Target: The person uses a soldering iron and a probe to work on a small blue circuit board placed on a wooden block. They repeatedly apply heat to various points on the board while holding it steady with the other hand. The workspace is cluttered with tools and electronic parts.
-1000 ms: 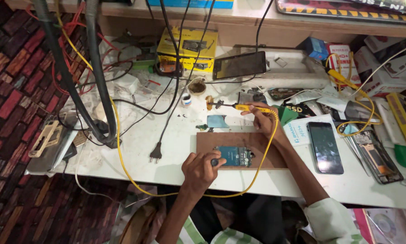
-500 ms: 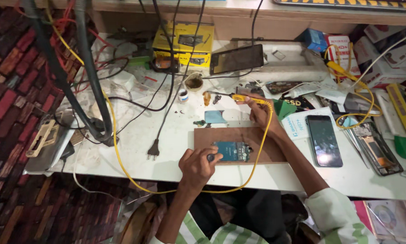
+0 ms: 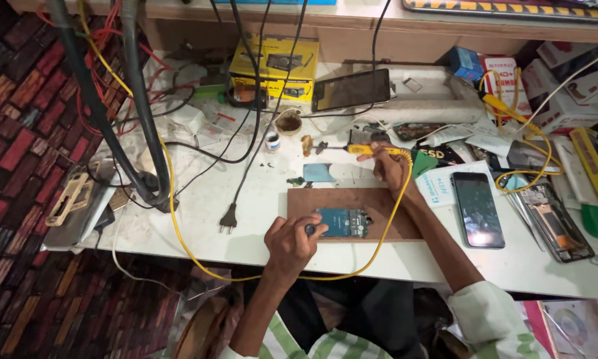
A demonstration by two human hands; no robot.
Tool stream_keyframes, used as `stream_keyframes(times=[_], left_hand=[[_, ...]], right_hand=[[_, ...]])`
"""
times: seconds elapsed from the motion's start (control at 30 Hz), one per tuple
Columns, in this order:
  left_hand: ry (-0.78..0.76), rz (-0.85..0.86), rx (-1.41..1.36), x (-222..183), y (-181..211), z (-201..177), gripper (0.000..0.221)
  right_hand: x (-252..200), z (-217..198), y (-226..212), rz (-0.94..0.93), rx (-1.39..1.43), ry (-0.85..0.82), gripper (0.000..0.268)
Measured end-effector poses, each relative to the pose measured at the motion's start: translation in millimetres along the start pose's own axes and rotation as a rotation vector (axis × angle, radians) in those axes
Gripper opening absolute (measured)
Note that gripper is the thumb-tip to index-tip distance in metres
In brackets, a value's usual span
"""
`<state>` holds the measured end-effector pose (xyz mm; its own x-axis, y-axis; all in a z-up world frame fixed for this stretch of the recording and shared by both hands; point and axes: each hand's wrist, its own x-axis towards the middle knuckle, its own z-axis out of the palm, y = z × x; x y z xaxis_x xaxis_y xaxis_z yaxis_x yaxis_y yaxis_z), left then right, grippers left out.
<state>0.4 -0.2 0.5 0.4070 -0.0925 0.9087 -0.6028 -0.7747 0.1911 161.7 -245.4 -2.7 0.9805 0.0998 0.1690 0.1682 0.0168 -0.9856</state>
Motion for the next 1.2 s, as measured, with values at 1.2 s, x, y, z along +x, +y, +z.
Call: stream_keyframes(times=[1.2], left_hand=[[-0.024, -0.132, -0.057, -3.8, -1.3, -0.2, 0.026]], right_hand=[[-228.0, -14.6, -14.6, -0.206, 0.475, 0.794, 0.039]])
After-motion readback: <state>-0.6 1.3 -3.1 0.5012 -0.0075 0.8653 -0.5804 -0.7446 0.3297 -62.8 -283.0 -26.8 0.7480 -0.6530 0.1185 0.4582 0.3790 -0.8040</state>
